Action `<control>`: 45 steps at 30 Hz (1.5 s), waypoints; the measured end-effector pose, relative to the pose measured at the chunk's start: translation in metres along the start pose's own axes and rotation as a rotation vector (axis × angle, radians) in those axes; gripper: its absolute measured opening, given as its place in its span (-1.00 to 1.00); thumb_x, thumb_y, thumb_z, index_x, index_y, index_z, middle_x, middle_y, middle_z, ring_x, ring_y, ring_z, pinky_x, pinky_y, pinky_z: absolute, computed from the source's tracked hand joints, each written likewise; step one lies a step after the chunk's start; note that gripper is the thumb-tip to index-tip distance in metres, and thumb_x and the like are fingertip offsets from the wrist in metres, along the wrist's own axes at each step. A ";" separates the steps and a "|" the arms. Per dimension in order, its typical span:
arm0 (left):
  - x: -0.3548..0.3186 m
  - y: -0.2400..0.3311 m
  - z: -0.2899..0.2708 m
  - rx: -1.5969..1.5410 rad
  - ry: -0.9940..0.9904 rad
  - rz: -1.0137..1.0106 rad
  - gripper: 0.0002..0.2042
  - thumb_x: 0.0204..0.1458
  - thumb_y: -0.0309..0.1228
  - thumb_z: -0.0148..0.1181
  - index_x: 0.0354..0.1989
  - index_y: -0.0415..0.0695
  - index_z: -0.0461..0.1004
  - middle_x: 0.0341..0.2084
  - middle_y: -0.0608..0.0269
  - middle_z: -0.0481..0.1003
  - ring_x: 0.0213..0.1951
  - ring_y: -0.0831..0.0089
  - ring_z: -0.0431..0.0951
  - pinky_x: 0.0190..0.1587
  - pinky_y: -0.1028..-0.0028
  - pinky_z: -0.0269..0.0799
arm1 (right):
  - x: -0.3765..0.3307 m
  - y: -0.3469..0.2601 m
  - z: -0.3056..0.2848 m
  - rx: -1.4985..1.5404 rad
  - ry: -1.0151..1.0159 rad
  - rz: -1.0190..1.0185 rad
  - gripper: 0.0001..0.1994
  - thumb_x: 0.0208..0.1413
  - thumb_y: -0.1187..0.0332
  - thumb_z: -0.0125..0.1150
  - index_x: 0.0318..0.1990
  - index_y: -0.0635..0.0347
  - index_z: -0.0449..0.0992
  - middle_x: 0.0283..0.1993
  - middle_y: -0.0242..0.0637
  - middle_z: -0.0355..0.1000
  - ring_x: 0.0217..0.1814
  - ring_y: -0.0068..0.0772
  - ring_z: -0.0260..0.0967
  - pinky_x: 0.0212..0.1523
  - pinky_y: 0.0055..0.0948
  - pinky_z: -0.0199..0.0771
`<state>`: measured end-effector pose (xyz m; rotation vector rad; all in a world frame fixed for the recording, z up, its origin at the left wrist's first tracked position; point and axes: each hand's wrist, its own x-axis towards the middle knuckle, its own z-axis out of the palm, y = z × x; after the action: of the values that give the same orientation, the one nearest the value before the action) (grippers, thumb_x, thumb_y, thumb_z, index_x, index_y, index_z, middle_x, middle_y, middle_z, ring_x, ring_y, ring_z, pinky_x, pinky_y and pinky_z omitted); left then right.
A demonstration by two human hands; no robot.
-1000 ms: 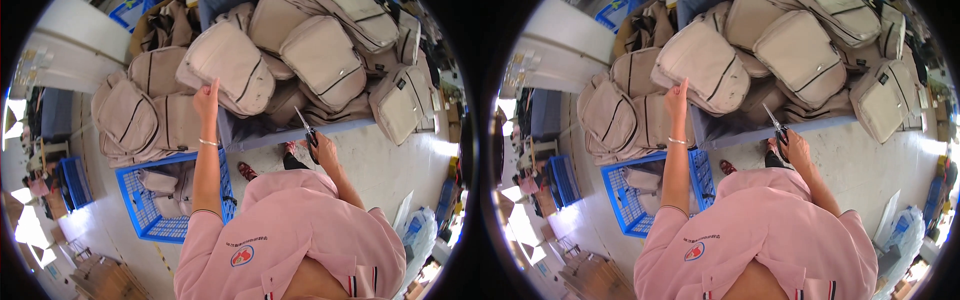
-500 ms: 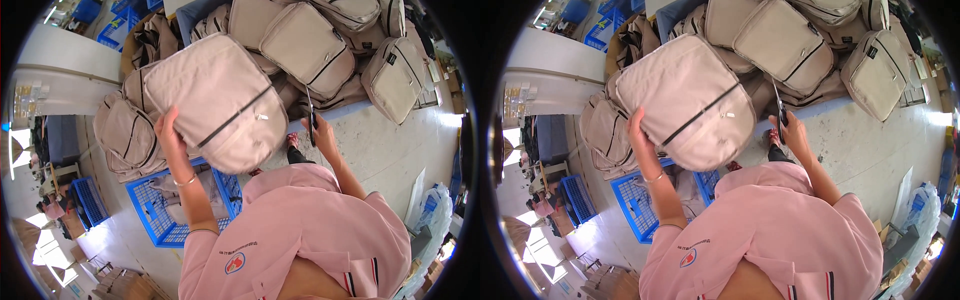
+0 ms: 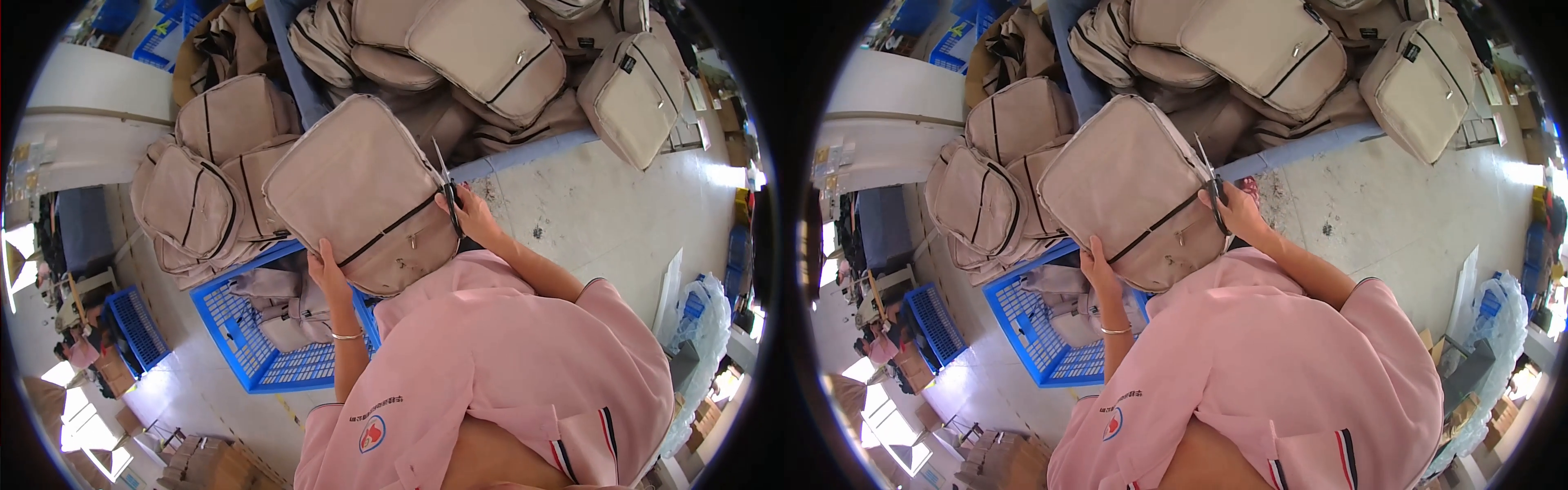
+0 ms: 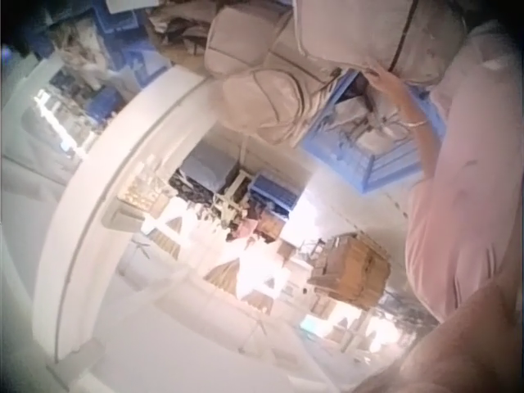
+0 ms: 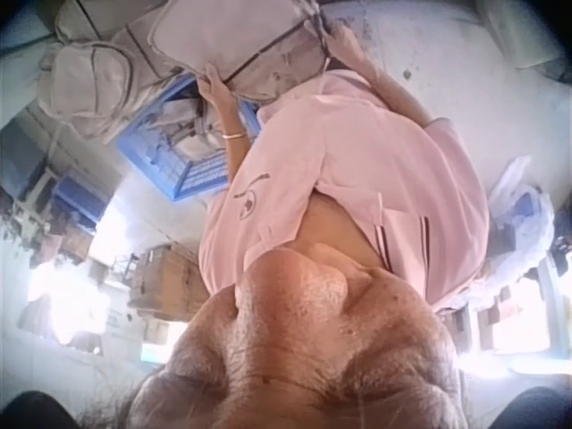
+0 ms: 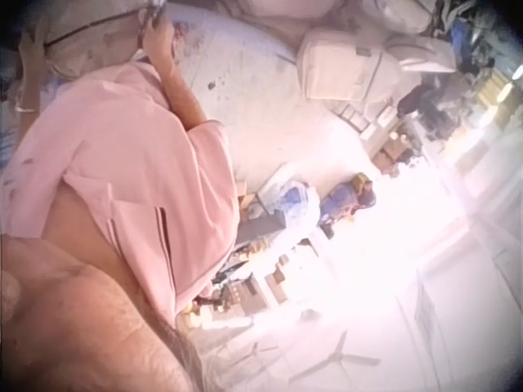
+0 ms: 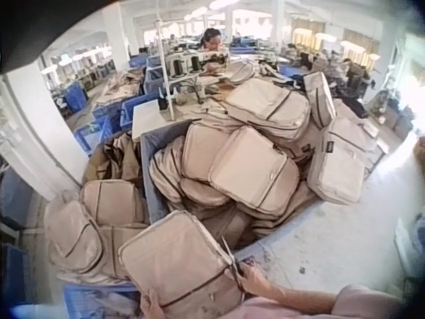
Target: Trim excess material or threads from tan bags using scissors.
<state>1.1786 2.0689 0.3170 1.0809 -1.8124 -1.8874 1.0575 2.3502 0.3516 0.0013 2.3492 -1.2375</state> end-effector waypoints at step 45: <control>-0.015 -0.009 -0.004 -0.054 0.006 -0.002 -0.68 0.25 -0.30 0.12 -0.02 -0.34 0.44 -0.14 0.25 0.51 -0.16 0.56 0.44 -0.04 0.51 0.36 | 0.011 0.014 0.013 -0.331 0.268 -0.096 -0.39 0.10 -0.18 0.20 -0.42 0.35 0.39 -0.53 0.19 0.40 -0.42 0.28 0.42 -0.41 -0.01 0.39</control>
<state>1.1937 2.0778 0.3137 1.0690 -1.7474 -1.9205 1.0559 2.3460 0.3305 -0.0582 2.7934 -0.9225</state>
